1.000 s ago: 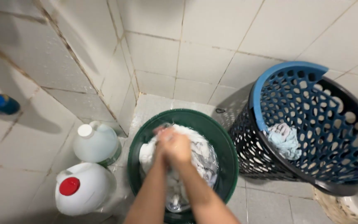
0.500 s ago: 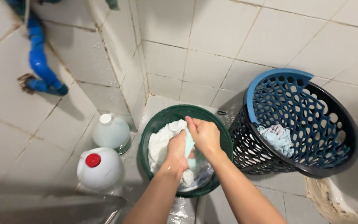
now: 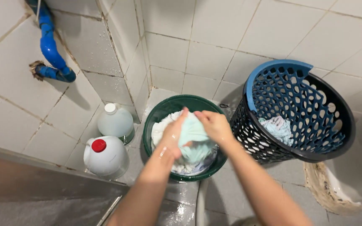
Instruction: The person washes clothes by hand in a bucket of water, scrubbing each item and placing them into a blue basket.
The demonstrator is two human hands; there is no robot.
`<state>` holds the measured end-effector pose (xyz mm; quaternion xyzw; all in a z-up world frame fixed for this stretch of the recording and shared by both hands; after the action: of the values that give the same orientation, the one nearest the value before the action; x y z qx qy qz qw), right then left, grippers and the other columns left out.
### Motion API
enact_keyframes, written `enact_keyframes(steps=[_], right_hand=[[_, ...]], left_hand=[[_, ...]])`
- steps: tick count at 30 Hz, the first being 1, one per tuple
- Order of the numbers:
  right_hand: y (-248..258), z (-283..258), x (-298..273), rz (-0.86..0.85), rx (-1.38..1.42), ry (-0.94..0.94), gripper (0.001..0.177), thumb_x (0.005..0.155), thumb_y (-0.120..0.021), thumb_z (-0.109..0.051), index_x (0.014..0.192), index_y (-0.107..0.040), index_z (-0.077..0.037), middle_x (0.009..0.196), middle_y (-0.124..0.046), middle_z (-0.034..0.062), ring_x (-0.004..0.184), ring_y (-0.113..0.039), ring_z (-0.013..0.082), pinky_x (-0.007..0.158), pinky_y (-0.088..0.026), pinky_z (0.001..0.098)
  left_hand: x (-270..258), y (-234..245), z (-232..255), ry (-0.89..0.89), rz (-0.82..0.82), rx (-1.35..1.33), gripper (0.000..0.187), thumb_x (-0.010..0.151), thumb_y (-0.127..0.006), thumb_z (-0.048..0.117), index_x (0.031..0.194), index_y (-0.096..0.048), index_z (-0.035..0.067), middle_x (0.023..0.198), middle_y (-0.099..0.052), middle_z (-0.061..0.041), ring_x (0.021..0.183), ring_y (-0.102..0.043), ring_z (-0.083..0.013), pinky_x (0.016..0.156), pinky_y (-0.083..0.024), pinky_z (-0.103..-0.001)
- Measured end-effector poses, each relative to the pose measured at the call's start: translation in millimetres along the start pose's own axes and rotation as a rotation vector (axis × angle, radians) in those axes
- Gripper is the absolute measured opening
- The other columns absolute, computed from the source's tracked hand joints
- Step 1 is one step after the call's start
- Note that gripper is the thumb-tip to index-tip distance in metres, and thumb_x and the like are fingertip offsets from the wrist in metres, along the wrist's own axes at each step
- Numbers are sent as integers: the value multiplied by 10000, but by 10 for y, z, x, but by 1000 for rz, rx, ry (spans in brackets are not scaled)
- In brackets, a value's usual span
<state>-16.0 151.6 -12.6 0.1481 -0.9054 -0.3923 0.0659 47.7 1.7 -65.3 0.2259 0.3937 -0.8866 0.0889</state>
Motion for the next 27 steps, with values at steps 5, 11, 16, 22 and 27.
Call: enact_keyframes(steps=[5, 11, 16, 22, 27], right_hand=[[204, 359, -39, -365, 214, 233, 441, 819, -735, -468, 863, -772, -32, 765, -747, 82, 718, -666, 173, 691, -546, 347], [-155, -84, -90, 52, 1753, -67, 669, 820, -463, -656, 635, -612, -31, 715, -647, 110, 752, -682, 245, 768, -573, 381], [-716, -633, -482, 396, 372, 650, 295, 907, -676, -171, 665, -596, -23, 663, -595, 129, 666, -663, 256, 947, -605, 421], [-674, -248, 7, 400, 309, 439, 120, 813, -587, -57, 761, -694, -43, 724, -684, 149, 678, -671, 258, 654, -549, 378], [-531, 341, 324, 185, 192, -144, 273, 909, -715, -323, 819, -717, -65, 686, -680, 153, 603, -611, 196, 605, -495, 359]], left_hand=[[-392, -47, 546, -33, -89, -194, 506, 917, -662, 519, 1010, -687, 21, 973, -745, -150, 896, -729, -303, 809, -598, -448], [99, 119, -61, -22, 73, -318, 507, 930, -606, 482, 1094, -684, 8, 1036, -741, -142, 926, -722, -296, 849, -574, -454], [576, 406, -625, -65, -135, -397, 359, 975, -600, 431, 1016, -655, 79, 961, -693, -80, 859, -673, -236, 767, -534, -406], [682, 520, -887, 125, -248, -549, 235, 1028, -592, 371, 922, -620, 163, 870, -634, -5, 780, -614, -165, 668, -486, -348], [390, 426, -592, 163, -304, -344, 186, 1012, -630, 346, 980, -634, 163, 886, -656, -5, 711, -631, -131, 537, -481, -282]])
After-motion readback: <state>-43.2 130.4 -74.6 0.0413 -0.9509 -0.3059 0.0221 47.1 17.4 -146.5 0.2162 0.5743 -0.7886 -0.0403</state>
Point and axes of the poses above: each hand's wrist, its own x-axis towards the middle knuckle, its own y-axis out of the back of the hand, z = x × y, the point moved 2 cm from there along x, towards the middle knuckle
